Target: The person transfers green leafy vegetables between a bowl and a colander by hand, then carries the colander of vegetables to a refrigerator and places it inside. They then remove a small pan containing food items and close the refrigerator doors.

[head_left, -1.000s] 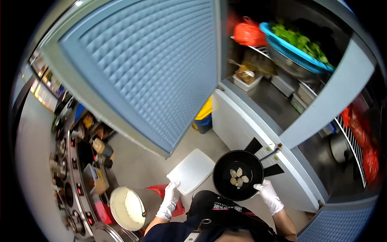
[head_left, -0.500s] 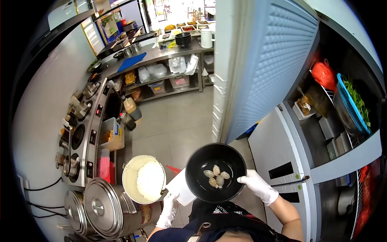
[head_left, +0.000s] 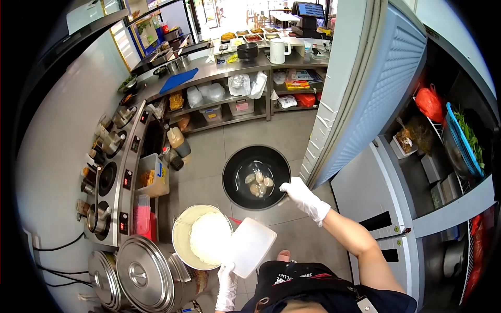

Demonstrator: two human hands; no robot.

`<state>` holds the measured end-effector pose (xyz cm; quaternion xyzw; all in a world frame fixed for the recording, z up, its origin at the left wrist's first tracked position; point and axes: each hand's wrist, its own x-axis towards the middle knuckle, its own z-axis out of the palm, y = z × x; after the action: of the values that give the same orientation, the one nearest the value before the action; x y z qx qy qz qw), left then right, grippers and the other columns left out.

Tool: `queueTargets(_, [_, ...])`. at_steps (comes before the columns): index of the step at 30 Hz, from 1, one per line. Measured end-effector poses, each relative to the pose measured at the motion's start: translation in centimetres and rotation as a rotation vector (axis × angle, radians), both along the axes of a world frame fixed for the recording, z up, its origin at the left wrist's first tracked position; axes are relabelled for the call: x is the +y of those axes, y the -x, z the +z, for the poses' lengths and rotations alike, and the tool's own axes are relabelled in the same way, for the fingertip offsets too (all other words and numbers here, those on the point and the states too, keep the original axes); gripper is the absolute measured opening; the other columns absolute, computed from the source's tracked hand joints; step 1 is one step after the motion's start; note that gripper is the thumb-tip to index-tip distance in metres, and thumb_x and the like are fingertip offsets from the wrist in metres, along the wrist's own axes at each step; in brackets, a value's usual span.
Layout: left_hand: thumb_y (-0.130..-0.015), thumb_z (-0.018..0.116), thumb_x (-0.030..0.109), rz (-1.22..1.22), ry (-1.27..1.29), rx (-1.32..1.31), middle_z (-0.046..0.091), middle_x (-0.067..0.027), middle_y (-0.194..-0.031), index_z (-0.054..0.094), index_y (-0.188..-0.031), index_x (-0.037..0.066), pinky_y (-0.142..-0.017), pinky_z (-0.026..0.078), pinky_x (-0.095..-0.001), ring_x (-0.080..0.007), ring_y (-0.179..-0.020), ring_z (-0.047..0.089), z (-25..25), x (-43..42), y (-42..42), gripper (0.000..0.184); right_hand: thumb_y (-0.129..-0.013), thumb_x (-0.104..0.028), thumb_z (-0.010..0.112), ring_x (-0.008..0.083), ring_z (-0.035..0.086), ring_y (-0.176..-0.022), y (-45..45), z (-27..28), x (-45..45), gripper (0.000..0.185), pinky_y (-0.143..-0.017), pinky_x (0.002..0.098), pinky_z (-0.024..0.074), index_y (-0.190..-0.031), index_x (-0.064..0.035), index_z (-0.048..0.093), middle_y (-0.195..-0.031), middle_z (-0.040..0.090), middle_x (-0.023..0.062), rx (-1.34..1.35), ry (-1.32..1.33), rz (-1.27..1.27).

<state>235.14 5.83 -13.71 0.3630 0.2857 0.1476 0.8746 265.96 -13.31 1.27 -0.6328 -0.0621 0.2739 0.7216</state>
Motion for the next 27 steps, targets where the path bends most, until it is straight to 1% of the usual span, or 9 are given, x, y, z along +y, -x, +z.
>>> queueTargets(3, [-0.076,0.066,0.007,0.009,-0.023,0.027,0.058,-0.0121,-0.112,0.049,-0.116,-0.006,-0.095,0.043,-0.0362,-0.0223,-0.106,0.055,-0.8,0.7,0.2,0.046,-0.075,-0.002,0.049,0.0214,0.057,-0.060,-2.0,-0.7,1.4,0.014,-0.050,0.0360,0.0583,-0.079,0.0088,0.056,-0.069,0.056,0.0107,-0.002,-0.045,-0.062])
queueTargets(6, [-0.076,0.063,0.006,0.002,-0.012,0.039,0.056,-0.0125,-0.114,0.046,-0.121,-0.007,-0.096,0.042,-0.0372,-0.0237,-0.107,0.054,-0.2,0.9,-0.5,0.050,-0.075,-0.003,0.050,0.0181,0.051,-0.054,-4.1,-1.8,2.2,0.012,-0.048,0.0357,0.0577,-0.074,0.0084,0.053,-0.064,0.049,0.0070,-0.010,0.042,-0.115])
queueTargets(9, [-0.077,0.062,0.007,-0.020,-0.018,0.057,0.055,-0.0128,-0.117,0.044,-0.124,-0.007,-0.096,0.042,-0.0372,-0.0246,-0.108,0.054,0.7,1.0,-1.5,0.052,-0.076,-0.003,0.048,0.0278,0.063,-0.070,-4.3,-0.8,1.9,0.022,-0.056,0.0375,0.0589,-0.088,0.0132,0.057,-0.081,0.062,0.0183,0.021,0.046,-0.140])
queueTargets(12, [-0.077,0.062,0.009,-0.046,-0.032,0.079,0.053,-0.0135,-0.119,0.042,-0.126,-0.006,-0.096,0.041,-0.0374,-0.0250,-0.110,0.052,1.5,1.1,-2.6,0.055,-0.076,-0.002,0.049,0.0278,0.063,-0.068,-5.3,-2.0,1.3,0.020,-0.056,0.0374,0.0590,-0.086,0.0139,0.057,-0.079,0.061,0.0177,0.037,0.073,-0.157])
queueTargets(15, [-0.077,0.062,0.010,-0.089,-0.053,0.077,0.052,-0.0139,-0.121,0.041,-0.128,-0.005,-0.097,0.040,-0.0381,-0.0251,-0.112,0.050,0.8,1.7,-3.6,0.057,-0.075,-0.004,0.051,0.0169,0.048,-0.050,-4.9,-1.6,1.0,0.015,-0.047,0.0330,0.0570,-0.067,0.0091,0.051,-0.061,0.046,0.0062,-0.021,0.096,-0.203])
queueTargets(16, [-0.077,0.062,0.010,-0.106,-0.061,0.072,0.051,-0.0140,-0.122,0.040,-0.129,-0.005,-0.097,0.039,-0.0383,-0.0252,-0.112,0.050,0.3,2.0,-4.0,0.058,-0.076,-0.001,0.049,0.0278,0.062,-0.066,-4.4,-1.0,0.6,0.019,-0.056,0.0381,0.0588,-0.081,0.0157,0.056,-0.077,0.059,0.0182,0.024,0.068,-0.184])
queueTargets(19, [-0.078,0.061,0.011,-0.133,-0.051,0.090,0.051,-0.0132,-0.123,0.039,-0.130,-0.004,-0.098,0.038,-0.0388,-0.0251,-0.114,0.049,-0.2,2.1,-5.2,0.059,-0.077,-0.001,0.049,0.0281,0.062,-0.066,-3.6,-0.6,0.1,0.019,-0.056,0.0379,0.0587,-0.080,0.0162,0.055,-0.076,0.059,0.0181,0.060,0.010,-0.197])
queueTargets(25, [-0.079,0.061,0.011,-0.244,-0.022,0.065,0.051,-0.0124,-0.123,0.039,-0.131,-0.004,-0.097,0.040,-0.0382,-0.0245,-0.113,0.050,2.6,0.5,-8.0,0.059,-0.078,-0.003,0.048,0.0265,0.063,-0.073,-0.4,0.0,-2.8,0.023,-0.062,0.0391,0.0581,-0.092,0.0121,0.058,-0.082,0.063,0.0172,-0.019,-0.020,-0.104])
queueTargets(27, [-0.079,0.061,0.010,-0.264,-0.036,0.027,0.051,-0.0127,-0.122,0.040,-0.130,-0.004,-0.095,0.041,-0.0381,-0.0247,-0.111,0.051,1.1,0.5,-8.7,0.057,-0.078,-0.004,0.049,0.0263,0.063,-0.074,0.7,-0.4,-4.0,0.023,-0.062,0.0387,0.0582,-0.093,0.0115,0.059,-0.082,0.063,0.0164,-0.025,-0.022,-0.105])
